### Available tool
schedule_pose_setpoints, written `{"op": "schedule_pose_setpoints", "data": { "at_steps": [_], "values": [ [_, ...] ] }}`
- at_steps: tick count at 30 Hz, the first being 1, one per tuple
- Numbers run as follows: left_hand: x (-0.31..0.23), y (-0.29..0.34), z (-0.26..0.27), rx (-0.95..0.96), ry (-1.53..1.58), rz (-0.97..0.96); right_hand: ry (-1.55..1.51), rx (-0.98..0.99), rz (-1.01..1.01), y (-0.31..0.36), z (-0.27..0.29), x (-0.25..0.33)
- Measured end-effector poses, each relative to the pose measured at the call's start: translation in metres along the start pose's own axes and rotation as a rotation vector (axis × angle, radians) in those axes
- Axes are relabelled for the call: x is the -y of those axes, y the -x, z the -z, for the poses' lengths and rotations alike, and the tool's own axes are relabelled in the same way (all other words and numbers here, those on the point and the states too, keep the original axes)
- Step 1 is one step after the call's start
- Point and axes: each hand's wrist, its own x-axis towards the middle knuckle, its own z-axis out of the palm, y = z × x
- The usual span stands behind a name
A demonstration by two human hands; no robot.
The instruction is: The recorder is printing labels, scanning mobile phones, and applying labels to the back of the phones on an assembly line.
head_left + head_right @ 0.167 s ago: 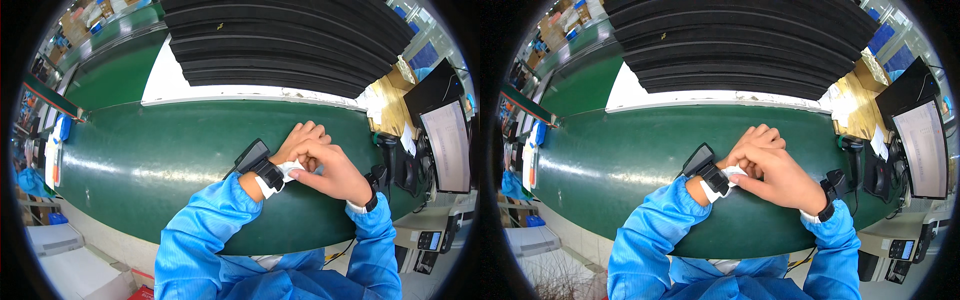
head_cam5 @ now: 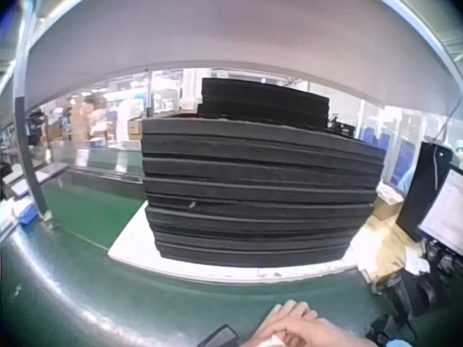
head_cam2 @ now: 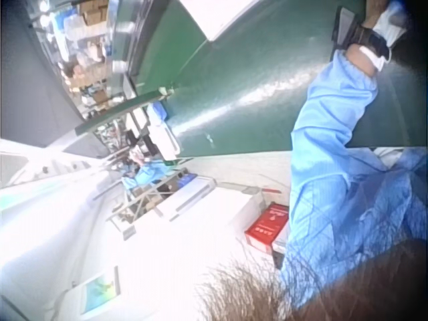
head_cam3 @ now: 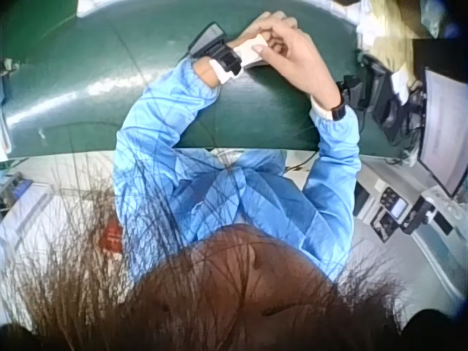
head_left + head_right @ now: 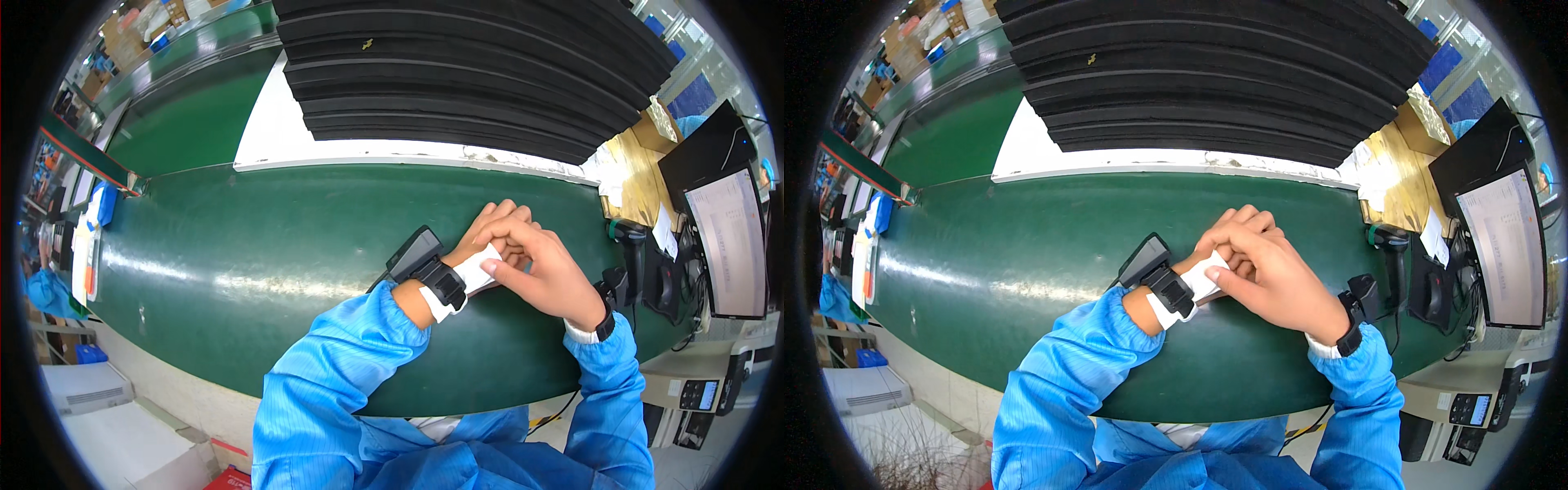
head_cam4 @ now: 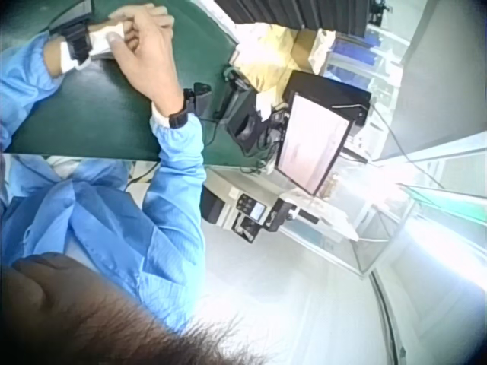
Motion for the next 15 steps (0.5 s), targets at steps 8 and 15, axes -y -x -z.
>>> {"op": "schedule_pose_setpoints", "data": {
  "at_steps": [8, 15],
  "values": [
    [0.001, 0.002, 0.004, 0.021, -1.295, -0.371, -0.186, 0.023, -0.134, -0.002, -0.004, -0.01],
    [0.017, -0.002, 0.011, -0.03, -1.201, -0.38, -0.265, -0.008, -0.102, -0.001, -0.007, -0.013]
  ]
}}
